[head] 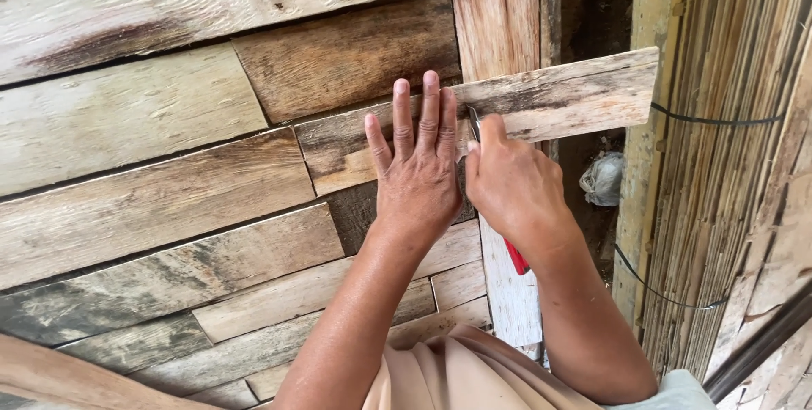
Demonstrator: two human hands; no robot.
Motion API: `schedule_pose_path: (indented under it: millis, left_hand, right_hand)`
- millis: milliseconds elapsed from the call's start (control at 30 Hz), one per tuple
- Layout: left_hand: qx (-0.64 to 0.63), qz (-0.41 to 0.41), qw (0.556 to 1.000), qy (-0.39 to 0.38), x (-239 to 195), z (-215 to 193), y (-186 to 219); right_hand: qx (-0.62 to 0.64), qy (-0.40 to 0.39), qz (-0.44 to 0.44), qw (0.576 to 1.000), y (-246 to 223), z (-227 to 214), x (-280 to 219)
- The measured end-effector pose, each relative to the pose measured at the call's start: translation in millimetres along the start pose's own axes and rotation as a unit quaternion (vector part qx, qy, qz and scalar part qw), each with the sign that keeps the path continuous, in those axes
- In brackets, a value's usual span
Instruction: The person selects wooden planks from a pile, positions them on a wall surface, and secures them using a red staple gun. The person repeatedly picks planks, aligns them, and staples them in place to build up a wooden wall panel.
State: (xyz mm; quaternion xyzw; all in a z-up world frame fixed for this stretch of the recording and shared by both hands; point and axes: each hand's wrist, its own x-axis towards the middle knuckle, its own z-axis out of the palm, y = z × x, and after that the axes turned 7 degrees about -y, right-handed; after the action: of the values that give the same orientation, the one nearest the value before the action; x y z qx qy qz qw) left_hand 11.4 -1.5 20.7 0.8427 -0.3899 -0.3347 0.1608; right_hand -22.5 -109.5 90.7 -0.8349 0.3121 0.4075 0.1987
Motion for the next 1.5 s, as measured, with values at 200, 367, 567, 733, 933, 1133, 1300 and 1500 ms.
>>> schedule_pose_path:
  millis: [200,367,567,733,933,1133,1300,1500]
  left_hand:
    - [-0.003,0.003,1.0,-0.012,1.2,-1.5,-0.8]
    - [0.013,0.002,1.0,-0.006,2.4,4.3,-1.5]
    - [0.014,0.001,1.0,-0.001,-2.0,3.5,1.7]
    - [0.009,0.002,1.0,-0.007,1.6,2.7,1.0]
    - [0.002,0.003,1.0,-0.01,2.5,1.2,-0.2]
    - [0.018,-0.003,1.0,-0.008,2.4,2.4,-0.8]
    - [0.017,-0.008,1.0,-0.008,2.2,2.2,0.8]
    - [0.012,-0.001,1.0,-0.007,1.0,-2.7,1.7]
  right_hand:
    - [0.01,-0.032,0.032,0.999,-6.2,6.5,-22.6]
    - [0.02,-0.014,0.017,1.0,4.5,23.4,-29.1]
    - [0.028,-0.001,0.007,1.0,22.8,50.7,-36.1]
    - [0.012,0.112,-0.009,0.994,19.1,32.0,-9.7]
    - [-0.017,0.147,-0.043,0.988,7.6,14.7,13.1]
    - [-0.045,0.127,-0.02,0.991,4.4,15.1,20.2]
    - [-0.026,0.069,-0.013,0.997,2.4,2.3,14.1]
    - [0.032,-0.018,-0.008,0.999,-9.4,-14.3,-16.8]
